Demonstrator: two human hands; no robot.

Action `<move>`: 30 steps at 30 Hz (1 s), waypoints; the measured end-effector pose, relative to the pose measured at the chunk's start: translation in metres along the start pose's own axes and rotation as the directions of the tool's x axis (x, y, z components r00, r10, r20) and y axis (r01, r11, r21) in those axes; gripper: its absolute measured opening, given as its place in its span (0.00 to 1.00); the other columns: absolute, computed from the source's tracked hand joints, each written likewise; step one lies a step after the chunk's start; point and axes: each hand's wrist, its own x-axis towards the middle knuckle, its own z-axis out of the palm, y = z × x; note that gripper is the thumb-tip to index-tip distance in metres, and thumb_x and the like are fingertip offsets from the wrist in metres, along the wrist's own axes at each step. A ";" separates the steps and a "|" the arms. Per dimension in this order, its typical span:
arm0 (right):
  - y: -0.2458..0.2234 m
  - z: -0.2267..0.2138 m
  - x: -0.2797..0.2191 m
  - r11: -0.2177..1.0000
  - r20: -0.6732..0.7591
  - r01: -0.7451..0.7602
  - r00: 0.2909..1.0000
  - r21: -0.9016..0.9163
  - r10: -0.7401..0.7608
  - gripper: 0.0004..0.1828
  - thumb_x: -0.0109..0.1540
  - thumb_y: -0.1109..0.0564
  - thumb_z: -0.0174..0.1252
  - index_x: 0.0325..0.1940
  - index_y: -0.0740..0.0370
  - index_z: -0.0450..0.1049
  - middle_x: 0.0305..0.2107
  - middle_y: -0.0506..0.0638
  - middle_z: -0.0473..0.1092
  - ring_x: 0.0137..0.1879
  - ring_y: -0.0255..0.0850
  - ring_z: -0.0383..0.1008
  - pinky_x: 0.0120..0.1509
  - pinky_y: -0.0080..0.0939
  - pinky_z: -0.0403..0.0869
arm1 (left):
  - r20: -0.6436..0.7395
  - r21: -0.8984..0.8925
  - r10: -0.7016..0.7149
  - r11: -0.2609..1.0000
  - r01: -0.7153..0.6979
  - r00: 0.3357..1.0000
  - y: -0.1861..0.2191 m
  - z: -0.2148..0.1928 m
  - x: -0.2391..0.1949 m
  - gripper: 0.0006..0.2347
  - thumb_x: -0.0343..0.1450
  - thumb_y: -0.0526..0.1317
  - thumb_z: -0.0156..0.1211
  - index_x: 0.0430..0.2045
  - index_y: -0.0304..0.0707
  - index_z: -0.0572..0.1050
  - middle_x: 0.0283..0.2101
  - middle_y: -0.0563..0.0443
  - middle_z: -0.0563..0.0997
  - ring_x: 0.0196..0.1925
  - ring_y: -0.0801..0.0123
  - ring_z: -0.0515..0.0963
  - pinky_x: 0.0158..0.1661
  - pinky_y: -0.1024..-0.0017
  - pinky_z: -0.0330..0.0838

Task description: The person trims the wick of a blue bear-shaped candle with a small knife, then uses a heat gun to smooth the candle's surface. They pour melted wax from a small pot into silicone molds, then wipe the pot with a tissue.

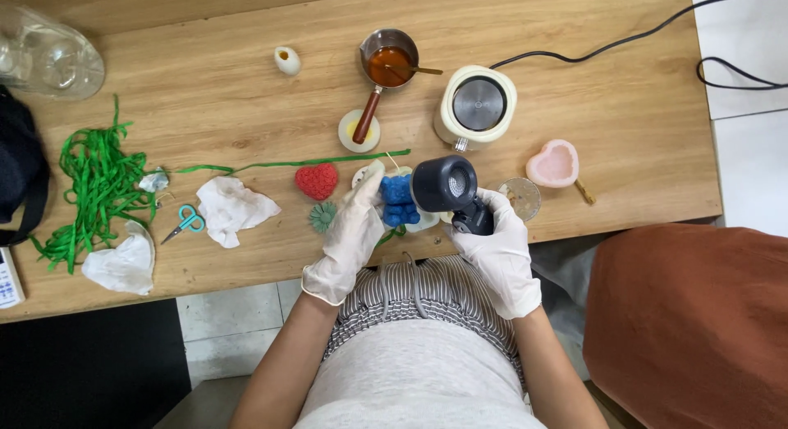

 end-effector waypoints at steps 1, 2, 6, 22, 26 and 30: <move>-0.001 0.002 0.001 1.000 0.022 0.021 1.000 0.017 -0.021 0.31 0.51 0.61 0.71 0.58 0.62 0.73 0.39 0.46 0.76 0.42 0.29 0.74 0.47 0.31 0.76 | -0.031 -0.013 -0.009 1.000 0.009 0.999 -0.001 -0.005 0.000 0.21 0.77 0.50 0.51 0.53 0.26 0.73 0.46 0.42 0.81 0.45 0.63 0.83 0.47 0.64 0.81; -0.001 0.004 0.002 0.999 0.042 0.039 0.998 0.037 -0.041 0.31 0.51 0.61 0.71 0.58 0.62 0.73 0.39 0.46 0.76 0.43 0.29 0.74 0.49 0.31 0.76 | -0.061 -0.025 -0.021 0.999 0.020 0.998 -0.002 -0.009 0.000 0.23 0.77 0.52 0.49 0.52 0.25 0.72 0.45 0.40 0.81 0.45 0.61 0.83 0.48 0.62 0.81; 0.000 0.011 0.002 0.996 0.002 0.084 0.996 0.041 -0.084 0.30 0.52 0.60 0.71 0.58 0.63 0.73 0.40 0.47 0.77 0.44 0.29 0.75 0.51 0.31 0.76 | -0.011 -0.114 -0.007 0.993 0.006 1.000 -0.009 -0.034 0.009 0.24 0.78 0.56 0.50 0.49 0.26 0.73 0.43 0.40 0.80 0.42 0.58 0.81 0.46 0.58 0.79; -0.019 0.041 -0.032 0.996 -0.114 0.092 0.989 -0.013 -0.093 0.29 0.51 0.59 0.72 0.55 0.61 0.74 0.39 0.47 0.77 0.42 0.31 0.74 0.50 0.34 0.74 | -0.013 -0.089 -0.080 0.993 0.078 0.997 0.017 -0.050 0.002 0.30 0.74 0.61 0.48 0.52 0.24 0.73 0.49 0.40 0.81 0.50 0.60 0.80 0.53 0.62 0.75; -0.009 0.057 -0.042 0.999 -0.105 -0.033 0.994 0.005 0.033 0.27 0.50 0.59 0.72 0.53 0.58 0.76 0.32 0.46 0.76 0.35 0.31 0.71 0.42 0.35 0.74 | 0.003 -0.106 -0.125 0.987 0.124 0.992 0.028 -0.056 -0.003 0.33 0.73 0.62 0.44 0.51 0.22 0.73 0.50 0.37 0.81 0.51 0.56 0.81 0.54 0.59 0.76; -0.027 0.075 -0.057 0.999 -0.133 -0.039 0.990 0.029 0.042 0.26 0.51 0.58 0.72 0.53 0.57 0.76 0.32 0.46 0.75 0.34 0.32 0.70 0.41 0.36 0.73 | 0.028 -0.205 -0.165 0.964 0.168 0.986 0.032 -0.072 0.000 0.31 0.73 0.61 0.45 0.51 0.24 0.72 0.52 0.37 0.80 0.53 0.55 0.80 0.56 0.56 0.73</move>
